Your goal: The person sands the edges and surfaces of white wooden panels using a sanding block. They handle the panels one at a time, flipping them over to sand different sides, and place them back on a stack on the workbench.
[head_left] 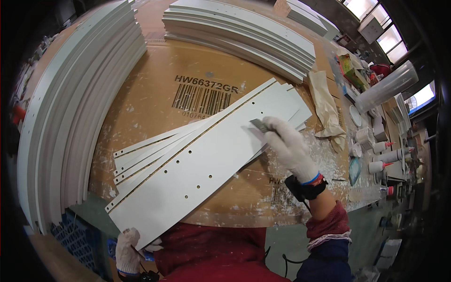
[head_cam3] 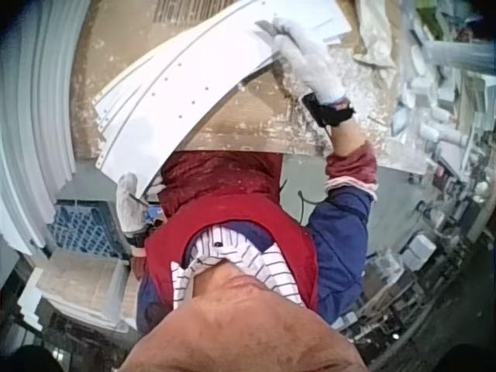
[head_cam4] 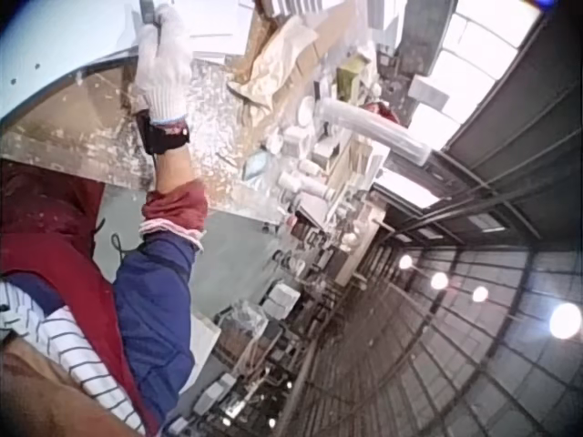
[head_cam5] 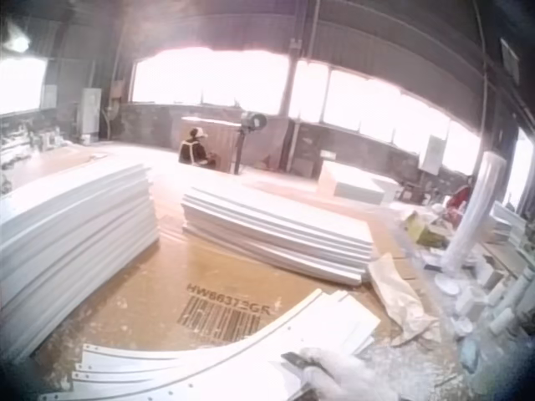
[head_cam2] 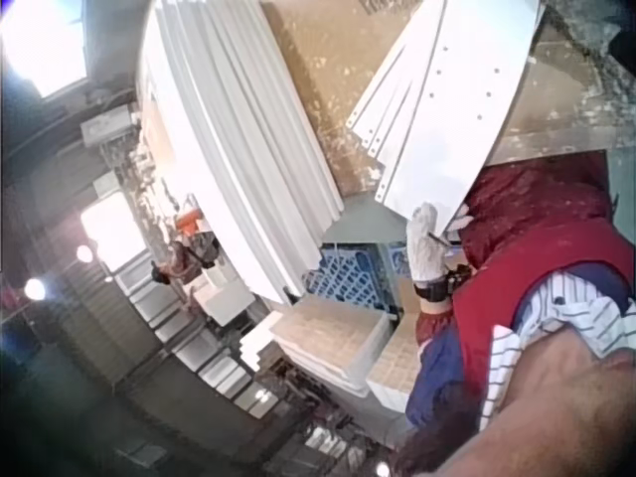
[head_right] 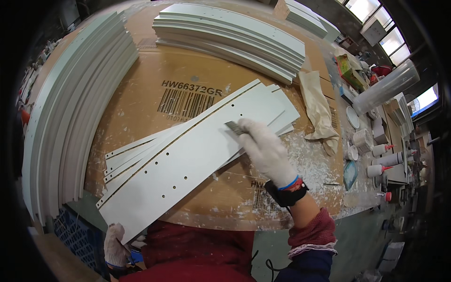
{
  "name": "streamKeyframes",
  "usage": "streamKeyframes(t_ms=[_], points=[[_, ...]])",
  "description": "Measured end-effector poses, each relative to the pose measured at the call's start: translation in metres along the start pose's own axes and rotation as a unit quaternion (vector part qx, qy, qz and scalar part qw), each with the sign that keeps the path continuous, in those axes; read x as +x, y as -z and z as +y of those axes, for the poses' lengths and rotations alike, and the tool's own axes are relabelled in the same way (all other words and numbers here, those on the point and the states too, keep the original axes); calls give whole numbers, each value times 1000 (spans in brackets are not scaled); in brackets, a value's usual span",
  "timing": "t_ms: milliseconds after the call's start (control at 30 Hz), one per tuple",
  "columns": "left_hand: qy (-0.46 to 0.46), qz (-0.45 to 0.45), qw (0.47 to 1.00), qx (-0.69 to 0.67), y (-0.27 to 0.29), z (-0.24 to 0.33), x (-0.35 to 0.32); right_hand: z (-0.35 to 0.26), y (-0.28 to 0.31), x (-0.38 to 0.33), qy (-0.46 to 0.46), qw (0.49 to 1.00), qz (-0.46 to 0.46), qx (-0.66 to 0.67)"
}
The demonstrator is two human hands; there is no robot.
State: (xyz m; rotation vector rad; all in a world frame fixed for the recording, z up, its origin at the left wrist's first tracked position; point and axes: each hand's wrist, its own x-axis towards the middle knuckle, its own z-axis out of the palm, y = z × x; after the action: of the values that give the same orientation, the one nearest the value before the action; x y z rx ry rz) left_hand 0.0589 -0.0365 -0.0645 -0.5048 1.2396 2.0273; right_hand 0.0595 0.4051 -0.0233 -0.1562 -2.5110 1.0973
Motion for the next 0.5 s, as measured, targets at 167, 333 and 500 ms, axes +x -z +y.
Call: streamKeyframes(t_ms=[167, 333, 500], points=[[-17, 18, 999, 32, 14, -10, 14, -56, -57, -10, 189, 972, -123, -59], [-72, 64, 992, 87, -9, -6, 7, -66, -85, -12, 165, 937, -267, -150], [-18, 74, 978, 193, -2, 3, 1, -23, -47, 18, 27, 950, -195, -241]])
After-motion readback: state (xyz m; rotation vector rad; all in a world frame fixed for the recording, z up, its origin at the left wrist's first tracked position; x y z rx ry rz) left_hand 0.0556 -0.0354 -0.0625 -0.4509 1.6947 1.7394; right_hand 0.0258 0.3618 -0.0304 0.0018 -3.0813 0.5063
